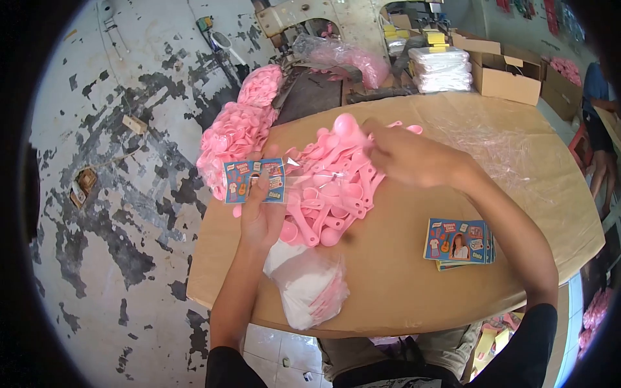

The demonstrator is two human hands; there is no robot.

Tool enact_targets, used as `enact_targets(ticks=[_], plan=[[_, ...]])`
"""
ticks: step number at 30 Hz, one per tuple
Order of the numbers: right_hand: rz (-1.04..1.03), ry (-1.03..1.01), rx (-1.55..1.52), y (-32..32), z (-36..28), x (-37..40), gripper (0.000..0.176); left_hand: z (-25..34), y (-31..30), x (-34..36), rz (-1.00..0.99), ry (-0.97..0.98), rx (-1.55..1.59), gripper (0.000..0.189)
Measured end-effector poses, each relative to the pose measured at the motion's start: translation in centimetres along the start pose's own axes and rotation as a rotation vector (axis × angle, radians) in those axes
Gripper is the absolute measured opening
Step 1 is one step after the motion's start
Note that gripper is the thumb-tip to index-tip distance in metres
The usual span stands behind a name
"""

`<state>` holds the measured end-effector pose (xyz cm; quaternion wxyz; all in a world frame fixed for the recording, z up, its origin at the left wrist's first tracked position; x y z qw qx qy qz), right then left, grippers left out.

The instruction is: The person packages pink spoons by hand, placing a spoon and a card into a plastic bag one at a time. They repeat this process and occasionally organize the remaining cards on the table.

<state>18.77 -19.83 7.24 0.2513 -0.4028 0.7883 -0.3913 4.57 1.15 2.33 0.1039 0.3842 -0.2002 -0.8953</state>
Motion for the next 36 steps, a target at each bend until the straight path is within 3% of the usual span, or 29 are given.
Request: enact_targets(ticks=[2,3,5,9,11,16,19,22,25,29,31,36], plan=[[0.094,0.061,-0.200,-0.5,-0.6,0.1,0.042,0.1,0.2,-0.1,0.009,-0.007,0.020,0.038],[0.035,0.043,-0.335,-0.1,-0.8,-0.1,0.046,0.1,0.2,-0.1,0.009,-0.002,0.023,0.037],[0.050,-0.107,-0.270,1.2,-0.8,-0.1,0.044,0.1,0.2,-0.1,0.005,-0.005,0.029,0.036],[-0.031,-0.111,-0.271,1.5,-2.0,0.1,0.036,-0.1,0.1,-0.1,0.005,-0.010,-0.040,0.033],[-0.028,-0.078,-0.459,0.6,-2.6,0.6,0.033,-0.2,-0.8,-0.4,-0.065,0.014,-0.103,0.032],[-0.049,-0.174,-0.835,-1.6,-2.7,1.3,0.014,-0.2,-0.8,-0.7,0.029,0.023,-0.056,0.029],[0.241,-0.125,-0.092,-3.4,-1.3,1.4,0.017,0.2,-0.7,-0.7,0.074,0.023,-0.036,0.029],[0.067,-0.198,-0.069,-4.2,0.0,0.9,0.020,0.1,-1.0,-0.8,0.084,0.023,-0.038,0.031],[-0.068,-0.244,-0.244,-3.1,-0.9,1.3,0.022,-0.1,-0.7,-0.7,0.028,0.025,-0.082,0.034],[-0.062,-0.203,-0.323,-0.8,-3.3,1.7,0.022,-1.3,1.1,0.2,-0.192,0.041,-0.020,0.042],[-0.043,-0.252,-0.401,0.4,-4.0,2.0,0.028,-1.5,2.7,0.9,-0.161,-0.019,0.051,0.045],[0.091,-0.122,-0.352,0.9,-4.4,1.9,0.027,-0.9,2.5,0.8,-0.052,-0.058,0.112,0.045]])
Point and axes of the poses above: each hand's wrist, its own x-axis away from the middle knuckle, its own y-axis out of the palm, z = x × y, the point moved 2 cm from there along -x, towards the middle knuckle, and after that the axes turned 8 degrees about y, right-handed, at the moved point
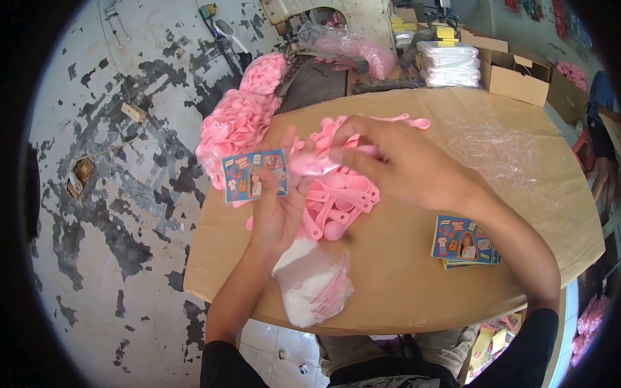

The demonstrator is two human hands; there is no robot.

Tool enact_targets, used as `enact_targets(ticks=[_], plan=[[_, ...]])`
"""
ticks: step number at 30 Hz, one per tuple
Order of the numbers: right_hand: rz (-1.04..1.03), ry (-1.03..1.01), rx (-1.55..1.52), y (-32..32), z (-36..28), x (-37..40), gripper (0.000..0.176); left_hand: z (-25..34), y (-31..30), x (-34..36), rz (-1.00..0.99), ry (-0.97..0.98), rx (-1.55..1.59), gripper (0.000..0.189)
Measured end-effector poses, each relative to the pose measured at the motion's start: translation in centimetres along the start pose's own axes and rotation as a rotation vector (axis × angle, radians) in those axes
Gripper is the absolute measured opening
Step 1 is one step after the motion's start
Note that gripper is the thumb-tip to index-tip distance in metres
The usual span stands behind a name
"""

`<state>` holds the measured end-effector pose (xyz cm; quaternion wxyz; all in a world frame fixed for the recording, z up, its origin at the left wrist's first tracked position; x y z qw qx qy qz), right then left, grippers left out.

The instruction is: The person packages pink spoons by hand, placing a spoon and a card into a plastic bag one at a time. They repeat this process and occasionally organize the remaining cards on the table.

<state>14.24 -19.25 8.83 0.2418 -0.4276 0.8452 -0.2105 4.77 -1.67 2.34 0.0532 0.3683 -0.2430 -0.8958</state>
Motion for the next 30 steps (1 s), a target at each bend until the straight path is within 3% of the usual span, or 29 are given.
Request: enact_targets(ticks=[3,7,9,16,21,24,27,30], plan=[[0.058,0.007,-0.117,-0.2,1.0,-0.8,0.022,0.3,-0.1,-0.5,-0.028,0.040,-0.100,0.043],[-0.019,0.211,-0.322,-0.3,-0.3,0.0,0.023,0.1,-0.2,-0.5,-0.040,0.044,-0.212,0.042],[-0.057,0.249,-0.320,0.0,-1.2,0.5,0.024,0.1,-0.3,-0.3,-0.019,0.028,-0.216,0.041],[-0.086,0.054,0.048,-1.0,-0.8,0.2,0.030,0.2,0.0,-0.2,0.016,0.000,-0.094,0.042],[-0.283,0.279,0.016,-3.8,-1.0,0.9,0.032,0.3,-0.6,-0.4,-0.092,-0.001,-0.110,0.046],[-0.192,0.128,-0.174,-2.8,-2.2,1.5,0.038,0.2,-0.3,0.1,-0.089,0.025,-0.167,0.051],[-0.108,-0.160,0.021,-0.7,-0.5,1.4,0.042,-0.4,0.2,0.3,-0.045,0.001,-0.192,0.057],[-0.105,-0.155,0.141,0.2,-1.5,1.6,0.044,-0.9,0.5,1.0,-0.048,-0.096,-0.118,0.062]])
Point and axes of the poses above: each hand's wrist, its own x-axis away from the middle knuckle, its own y-axis out of the palm, z = x × y, the point moved 2 cm from there along -x, towards the middle knuckle, and after that the axes turned 8 degrees about y, right-handed, at the moved point
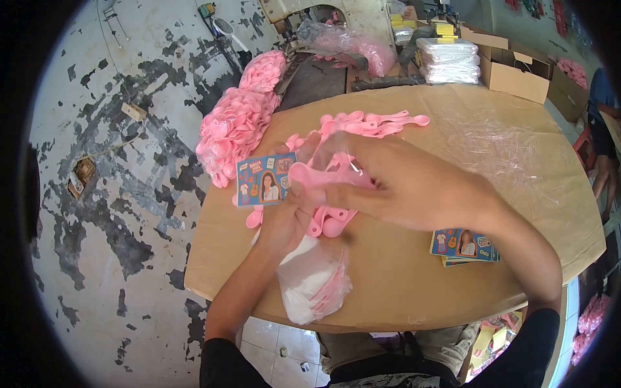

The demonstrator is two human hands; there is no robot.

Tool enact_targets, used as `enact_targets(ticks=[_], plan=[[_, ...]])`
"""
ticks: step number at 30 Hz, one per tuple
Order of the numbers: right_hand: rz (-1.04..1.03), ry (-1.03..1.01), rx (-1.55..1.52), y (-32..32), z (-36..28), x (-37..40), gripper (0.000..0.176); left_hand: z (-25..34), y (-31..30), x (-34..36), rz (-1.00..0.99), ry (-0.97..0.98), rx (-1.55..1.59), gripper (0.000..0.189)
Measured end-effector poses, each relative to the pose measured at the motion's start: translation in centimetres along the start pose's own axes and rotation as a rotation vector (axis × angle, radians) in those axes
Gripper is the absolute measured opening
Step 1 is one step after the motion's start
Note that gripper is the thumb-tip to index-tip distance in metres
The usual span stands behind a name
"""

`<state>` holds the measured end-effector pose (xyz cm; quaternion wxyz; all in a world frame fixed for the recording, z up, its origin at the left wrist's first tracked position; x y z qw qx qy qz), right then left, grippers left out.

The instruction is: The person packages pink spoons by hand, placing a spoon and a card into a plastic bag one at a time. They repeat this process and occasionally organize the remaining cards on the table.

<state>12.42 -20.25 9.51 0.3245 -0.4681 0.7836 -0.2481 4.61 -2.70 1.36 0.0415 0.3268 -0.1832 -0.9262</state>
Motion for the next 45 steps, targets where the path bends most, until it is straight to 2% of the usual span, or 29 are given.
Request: enact_targets(ticks=[1,3,5,7,8,9,11,13,16,17,20,21,22,23,25,28,29,32,33,34,36,39,43,45], plan=[[0.062,0.005,-0.047,0.1,-0.3,0.0,0.035,0.0,-0.1,0.5,-0.020,-0.055,0.040,0.063],[0.126,0.078,-0.034,-0.3,0.0,0.1,0.028,-0.6,-0.2,0.7,-0.072,-0.067,0.096,0.063],[0.197,0.141,-0.018,-1.6,-0.6,0.3,0.020,-1.6,-0.5,0.9,-0.130,0.025,0.127,0.062],[0.324,0.122,0.034,-3.9,-1.3,1.2,0.012,-1.6,-1.3,0.1,-0.031,-0.073,0.124,0.064],[0.322,0.146,0.081,-4.6,-1.4,1.7,0.011,-1.7,-1.6,-0.3,0.024,-0.124,0.129,0.065],[0.318,0.170,0.128,-5.3,-1.5,2.1,0.010,-1.1,-1.0,-0.8,0.152,-0.090,0.044,0.061],[0.141,0.370,0.232,-6.4,-1.8,2.9,0.011,-1.4,-2.4,-1.5,0.114,-0.063,-0.020,0.058],[0.200,0.068,0.190,-7.4,-0.9,2.9,0.012,-1.2,-2.7,-1.5,0.121,-0.050,0.022,0.055],[0.315,0.096,0.013,-6.8,-2.2,3.5,0.017,-0.6,-1.3,-1.3,0.028,-0.070,-0.129,0.050],[0.250,0.184,0.076,-6.1,-3.1,3.6,0.019,-0.9,-1.2,-1.0,-0.049,-0.057,-0.211,0.051],[0.328,0.060,0.268,-6.6,-2.6,3.6,0.024,-1.5,0.0,-0.5,-0.295,-0.015,-0.452,0.057],[0.453,0.011,0.173,-6.7,-2.1,3.1,0.024,-1.1,1.2,0.1,-0.346,0.003,-0.528,0.061],[0.481,0.008,0.189,-6.3,-1.9,2.9,0.024,-0.7,2.5,0.6,-0.388,0.023,-0.601,0.065],[0.509,0.006,0.205,-5.9,-1.8,2.6,0.024,-0.3,3.9,0.8,-0.426,-0.014,-0.657,0.067],[0.422,-0.016,0.219,-4.5,-1.5,1.9,0.026,0.2,6.2,0.9,-0.496,-0.073,-0.761,0.073],[0.360,0.037,0.118,-4.5,-0.4,1.2,0.021,-1.8,5.9,0.4,-0.394,-0.378,-0.557,0.072],[0.343,0.076,0.057,-4.6,0.1,1.0,0.020,-2.2,5.7,0.4,-0.376,-0.424,-0.453,0.071],[0.568,-0.081,0.021,-5.2,0.9,0.3,0.018,-2.4,4.9,0.6,-0.317,-0.561,-0.149,0.071],[0.403,-0.033,0.002,-5.1,1.8,0.5,0.036,-2.1,4.8,1.0,-0.298,-0.615,-0.056,0.071],[0.272,0.004,-0.045,-4.7,2.4,0.3,0.039,-2.0,4.8,1.4,-0.279,-0.665,0.039,0.072],[0.008,0.083,-0.136,-3.8,3.1,0.0,0.044,-1.9,4.7,1.9,-0.370,-0.685,0.049,0.077],[0.180,0.020,-0.055,-3.7,2.7,-0.5,0.048,-2.4,4.4,2.1,-0.415,-0.681,0.147,0.082],[0.088,0.037,0.019,-3.4,3.2,0.1,0.037,-2.2,4.5,1.9,-0.408,-0.658,0.203,0.085],[0.027,0.076,-0.066,-3.4,3.5,-0.2,0.034,-2.0,4.3,1.8,-0.481,-0.567,0.052,0.075]])
Point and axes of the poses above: each hand's wrist, its own x-axis away from the middle knuckle, its own y-axis out of the palm, z = x × y, the point moved 2 cm from there along -x, towards the middle knuckle, and after that the axes turned 8 degrees about y, right-handed, at the moved point
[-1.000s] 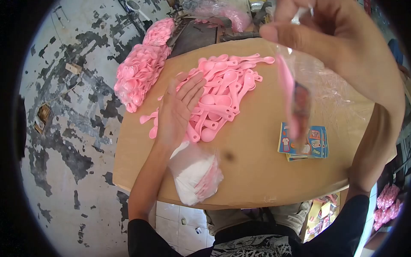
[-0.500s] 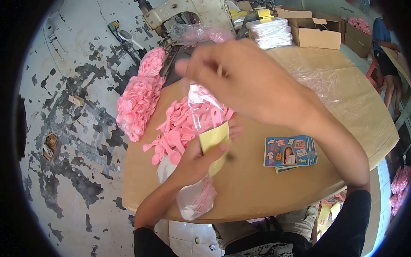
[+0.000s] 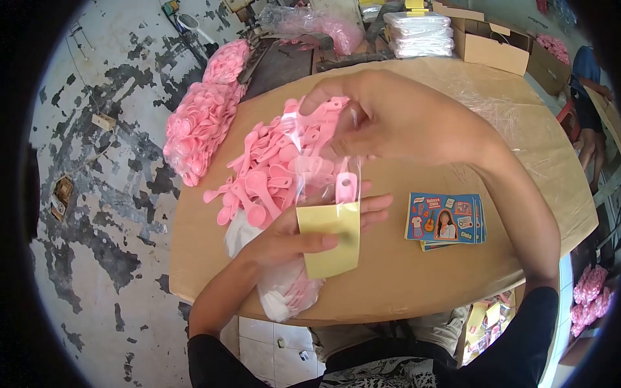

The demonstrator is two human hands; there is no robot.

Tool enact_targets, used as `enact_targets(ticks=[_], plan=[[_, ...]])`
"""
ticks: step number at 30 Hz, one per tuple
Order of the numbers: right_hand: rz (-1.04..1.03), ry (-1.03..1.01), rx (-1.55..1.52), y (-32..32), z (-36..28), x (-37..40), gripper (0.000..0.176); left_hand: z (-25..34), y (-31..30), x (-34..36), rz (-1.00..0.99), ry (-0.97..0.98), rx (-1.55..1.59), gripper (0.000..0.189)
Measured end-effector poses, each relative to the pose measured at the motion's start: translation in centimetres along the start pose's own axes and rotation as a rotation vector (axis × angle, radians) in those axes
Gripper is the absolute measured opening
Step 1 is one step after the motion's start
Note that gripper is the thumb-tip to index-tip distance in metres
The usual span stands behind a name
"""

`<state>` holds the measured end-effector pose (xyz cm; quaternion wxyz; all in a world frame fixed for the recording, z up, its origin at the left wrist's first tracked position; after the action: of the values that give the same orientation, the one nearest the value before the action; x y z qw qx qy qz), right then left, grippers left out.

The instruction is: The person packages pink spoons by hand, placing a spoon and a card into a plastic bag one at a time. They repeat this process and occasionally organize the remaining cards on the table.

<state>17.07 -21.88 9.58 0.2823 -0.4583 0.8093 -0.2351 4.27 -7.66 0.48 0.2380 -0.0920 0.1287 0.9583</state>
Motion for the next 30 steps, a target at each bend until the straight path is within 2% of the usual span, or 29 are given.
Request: enact_targets(ticks=[1,4,7,10,13,16,19,22,25,30], plan=[[-0.028,0.028,-0.077,0.0,0.1,-0.2,0.034,0.1,0.0,0.1,-0.012,0.025,-0.088,0.071],[0.056,-0.007,0.074,-0.1,-0.2,-0.1,0.033,0.3,0.0,-0.1,0.167,-0.109,-0.139,0.053],[0.063,0.026,0.070,0.3,-0.5,0.1,0.034,0.1,-0.1,0.2,0.084,-0.139,-0.156,0.041],[-0.045,0.032,0.278,0.2,-1.8,0.5,0.035,0.3,0.2,0.0,0.246,-0.005,-0.364,0.041],[-0.082,-0.006,0.328,1.1,-1.4,0.8,0.034,1.1,-0.8,-0.2,0.399,0.057,0.018,0.039],[-0.073,0.039,0.369,1.8,-1.6,0.4,0.034,1.2,-1.2,-0.1,0.470,0.109,-0.115,0.035],[0.350,-0.371,0.570,2.8,-0.7,0.0,0.032,1.2,-1.5,0.0,0.498,0.121,-0.108,0.035],[0.202,-0.418,0.664,2.8,-1.3,0.1,0.024,1.4,-1.7,0.0,0.520,0.113,-0.145,0.035],[0.231,-0.454,0.714,3.6,-0.9,0.1,0.016,1.8,-1.4,-0.1,0.522,0.107,-0.140,0.035],[0.300,-0.533,0.782,4.1,0.1,-0.3,0.013,1.7,-2.2,0.3,0.498,0.042,-0.139,0.036]])
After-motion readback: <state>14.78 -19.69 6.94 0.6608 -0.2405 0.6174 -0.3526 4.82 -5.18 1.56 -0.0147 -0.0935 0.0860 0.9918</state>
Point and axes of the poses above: each hand's wrist, its own x-axis away from the middle knuckle, its own y-axis out of the palm, z = x × y, the point moved 2 cm from there along -x, towards the middle knuckle, and after that the axes turned 8 degrees about y, right-handed, at the moved point
